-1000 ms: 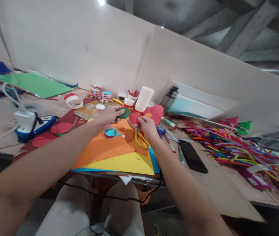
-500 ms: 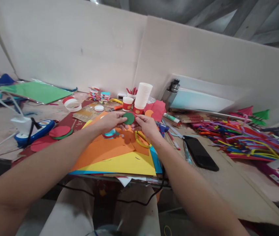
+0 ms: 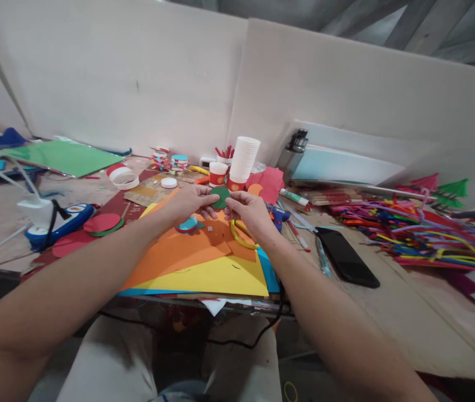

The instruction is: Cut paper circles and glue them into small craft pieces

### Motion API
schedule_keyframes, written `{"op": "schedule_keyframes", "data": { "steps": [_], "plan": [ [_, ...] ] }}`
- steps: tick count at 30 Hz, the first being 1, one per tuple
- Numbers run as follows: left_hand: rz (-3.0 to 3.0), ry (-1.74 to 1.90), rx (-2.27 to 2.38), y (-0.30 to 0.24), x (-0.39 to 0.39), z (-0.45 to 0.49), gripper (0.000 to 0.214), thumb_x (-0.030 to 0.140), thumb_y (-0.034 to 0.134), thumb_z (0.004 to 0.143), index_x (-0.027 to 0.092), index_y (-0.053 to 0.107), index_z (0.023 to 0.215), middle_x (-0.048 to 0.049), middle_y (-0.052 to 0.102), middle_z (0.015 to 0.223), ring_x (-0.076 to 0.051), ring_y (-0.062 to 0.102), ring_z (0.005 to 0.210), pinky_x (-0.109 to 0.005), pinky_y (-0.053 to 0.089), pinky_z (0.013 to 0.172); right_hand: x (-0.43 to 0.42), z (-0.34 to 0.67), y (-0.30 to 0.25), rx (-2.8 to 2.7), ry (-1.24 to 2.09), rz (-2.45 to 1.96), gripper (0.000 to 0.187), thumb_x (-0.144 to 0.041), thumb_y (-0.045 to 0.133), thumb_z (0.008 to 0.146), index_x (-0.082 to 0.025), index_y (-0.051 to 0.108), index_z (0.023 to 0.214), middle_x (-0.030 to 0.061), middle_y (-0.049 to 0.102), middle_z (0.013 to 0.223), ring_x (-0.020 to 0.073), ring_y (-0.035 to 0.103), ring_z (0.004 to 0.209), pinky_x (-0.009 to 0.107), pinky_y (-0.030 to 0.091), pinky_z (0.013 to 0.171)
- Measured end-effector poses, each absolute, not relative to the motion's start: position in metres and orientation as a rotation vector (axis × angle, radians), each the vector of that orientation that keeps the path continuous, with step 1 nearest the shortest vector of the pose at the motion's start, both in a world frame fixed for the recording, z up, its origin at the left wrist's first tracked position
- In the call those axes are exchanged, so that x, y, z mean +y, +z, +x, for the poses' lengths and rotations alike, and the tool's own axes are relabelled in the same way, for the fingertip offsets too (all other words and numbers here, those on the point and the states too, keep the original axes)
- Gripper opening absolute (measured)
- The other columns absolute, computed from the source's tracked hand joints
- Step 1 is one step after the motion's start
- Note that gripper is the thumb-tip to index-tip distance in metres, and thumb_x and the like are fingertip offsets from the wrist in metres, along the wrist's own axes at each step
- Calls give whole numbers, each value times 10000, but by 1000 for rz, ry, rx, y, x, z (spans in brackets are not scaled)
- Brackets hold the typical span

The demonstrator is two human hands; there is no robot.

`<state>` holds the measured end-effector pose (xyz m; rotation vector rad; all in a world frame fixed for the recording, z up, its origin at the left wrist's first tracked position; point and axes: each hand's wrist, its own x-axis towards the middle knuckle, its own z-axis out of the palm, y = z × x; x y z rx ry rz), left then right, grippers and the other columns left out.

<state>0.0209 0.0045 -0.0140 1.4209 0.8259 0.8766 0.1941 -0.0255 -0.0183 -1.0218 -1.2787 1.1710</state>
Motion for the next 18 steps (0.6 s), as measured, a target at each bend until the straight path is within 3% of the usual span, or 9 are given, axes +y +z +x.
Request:
{"op": "schedule_keyframes", "data": {
  "steps": [8,13,18],
  "plan": [
    [1305,996,658,-20,5,23,406,510,621,854,105,642,834,-99,712,689,-156,688,589,-227,536,541,-24,193,-19,-1147,1088,-1058,216,-258,773,680,-154,612,777,-46,618,616,72,592,506,200,526,510],
    [1415,1001,691,-19,3,26,282,346,762,759,111,659,875,-74,730,722,-135,681,603,-231,547,608,-24,191,-19,-1174,1026,-1082,180,-245,738,694,-161,588,746,-50,598,570,77,578,485,196,502,487],
    [1448,1012,785,-12,-1,28,158,240,735,770,114,642,795,-45,698,626,-116,646,547,-231,536,601,-27,190,-19,-1242,1032,-1064,167,-266,722,691,-162,604,748,-44,608,584,79,574,505,209,512,506]
  ]
}}
